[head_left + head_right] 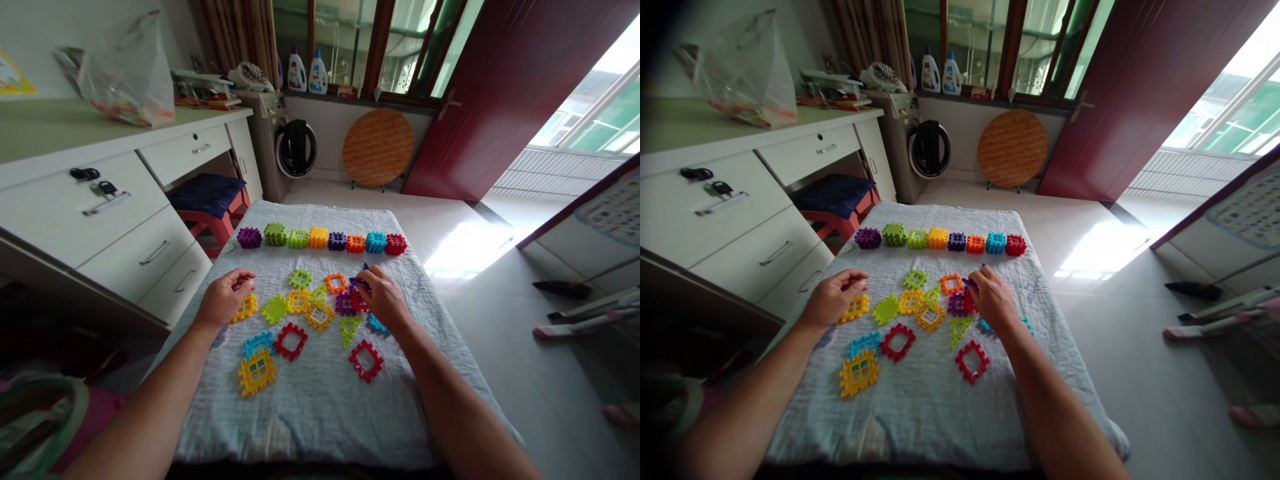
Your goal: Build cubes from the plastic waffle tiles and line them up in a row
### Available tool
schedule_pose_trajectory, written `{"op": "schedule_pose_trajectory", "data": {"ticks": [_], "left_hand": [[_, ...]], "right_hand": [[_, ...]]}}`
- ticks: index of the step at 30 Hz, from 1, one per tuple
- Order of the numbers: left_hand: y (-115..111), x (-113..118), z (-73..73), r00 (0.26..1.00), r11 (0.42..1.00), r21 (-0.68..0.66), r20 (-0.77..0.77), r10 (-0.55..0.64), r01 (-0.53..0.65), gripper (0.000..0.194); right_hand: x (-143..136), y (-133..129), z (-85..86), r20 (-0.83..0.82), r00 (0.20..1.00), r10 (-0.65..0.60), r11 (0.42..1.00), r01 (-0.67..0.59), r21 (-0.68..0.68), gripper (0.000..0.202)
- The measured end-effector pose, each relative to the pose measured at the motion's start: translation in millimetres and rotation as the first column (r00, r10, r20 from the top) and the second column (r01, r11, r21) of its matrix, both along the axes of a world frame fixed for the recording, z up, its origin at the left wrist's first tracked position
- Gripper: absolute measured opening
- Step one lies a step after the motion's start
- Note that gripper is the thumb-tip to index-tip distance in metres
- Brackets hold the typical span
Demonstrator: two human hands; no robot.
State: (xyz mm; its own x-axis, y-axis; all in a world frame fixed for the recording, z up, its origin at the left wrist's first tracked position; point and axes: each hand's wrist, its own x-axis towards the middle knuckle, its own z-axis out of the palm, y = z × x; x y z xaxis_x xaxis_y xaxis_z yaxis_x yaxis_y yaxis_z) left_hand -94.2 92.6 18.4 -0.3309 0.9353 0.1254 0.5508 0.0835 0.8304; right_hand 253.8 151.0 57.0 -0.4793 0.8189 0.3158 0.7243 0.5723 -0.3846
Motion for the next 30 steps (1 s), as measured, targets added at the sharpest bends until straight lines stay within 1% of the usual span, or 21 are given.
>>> {"op": "schedule_pose_trajectory", "data": {"ticks": [3,4,5,7,10,13,15,19,24,27,30], "left_hand": [[0,0,0.7,1.0,1.0,-0.006,-0.002,0.001,-0.001,0.029],[0,1,1.0,1.0,1.0,-0.007,-0.001,0.003,-0.003,0.03],[0,1,1.3,1.0,1.0,-0.008,0.0,0.003,-0.003,0.03],[0,1,1.5,1.0,1.0,-0.006,0.004,0.004,-0.004,0.03],[0,1,1.3,1.0,1.0,-0.006,0.009,0.0,0.0,0.031],[1,1,0.8,1.0,1.0,-0.019,0.005,-0.006,0.006,0.031],[1,0,0.2,1.0,1.0,-0.024,0.006,-0.01,0.01,0.032],[1,0,-0.4,1.0,1.0,-0.027,0.02,-0.013,0.014,0.033],[1,1,0.4,1.0,1.0,-0.018,0.019,-0.006,0.006,0.031],[0,0,0.2,1.0,1.0,-0.013,0.013,-0.007,0.007,0.031],[0,-1,-0.6,1.0,1.0,-0.011,0.017,-0.016,0.016,0.031]], "right_hand": [[3,2,0.9,0.052,0.985,0.163,0.981,-0.156,-0.116,0.022],[4,2,1.7,0.046,0.98,0.195,0.972,-0.187,-0.141,0.025],[5,2,2.6,0.036,0.979,0.203,0.97,-0.195,-0.147,0.025],[6,3,3.4,0.023,0.986,0.163,0.981,-0.16,-0.111,0.027],[6,5,0.1,0.061,0.997,0.057,0.997,-0.054,-0.049,0.037],[2,6,-7.0,0.119,0.993,-0.016,0.999,0.021,-0.045,0.041],[-1,6,-10.5,0.137,0.99,-0.022,0.998,0.029,-0.048,0.041],[-3,6,-9.2,0.162,0.987,-0.003,0.998,0.013,-0.06,0.045],[-1,5,-2.8,0.156,0.987,0.045,0.995,-0.031,-0.091,0.044],[-2,1,0.6,0.088,0.988,0.125,0.986,-0.114,-0.119,0.047],[-3,-3,3.7,-0.051,0.978,0.202,0.959,-0.208,-0.194,0.048]]}}
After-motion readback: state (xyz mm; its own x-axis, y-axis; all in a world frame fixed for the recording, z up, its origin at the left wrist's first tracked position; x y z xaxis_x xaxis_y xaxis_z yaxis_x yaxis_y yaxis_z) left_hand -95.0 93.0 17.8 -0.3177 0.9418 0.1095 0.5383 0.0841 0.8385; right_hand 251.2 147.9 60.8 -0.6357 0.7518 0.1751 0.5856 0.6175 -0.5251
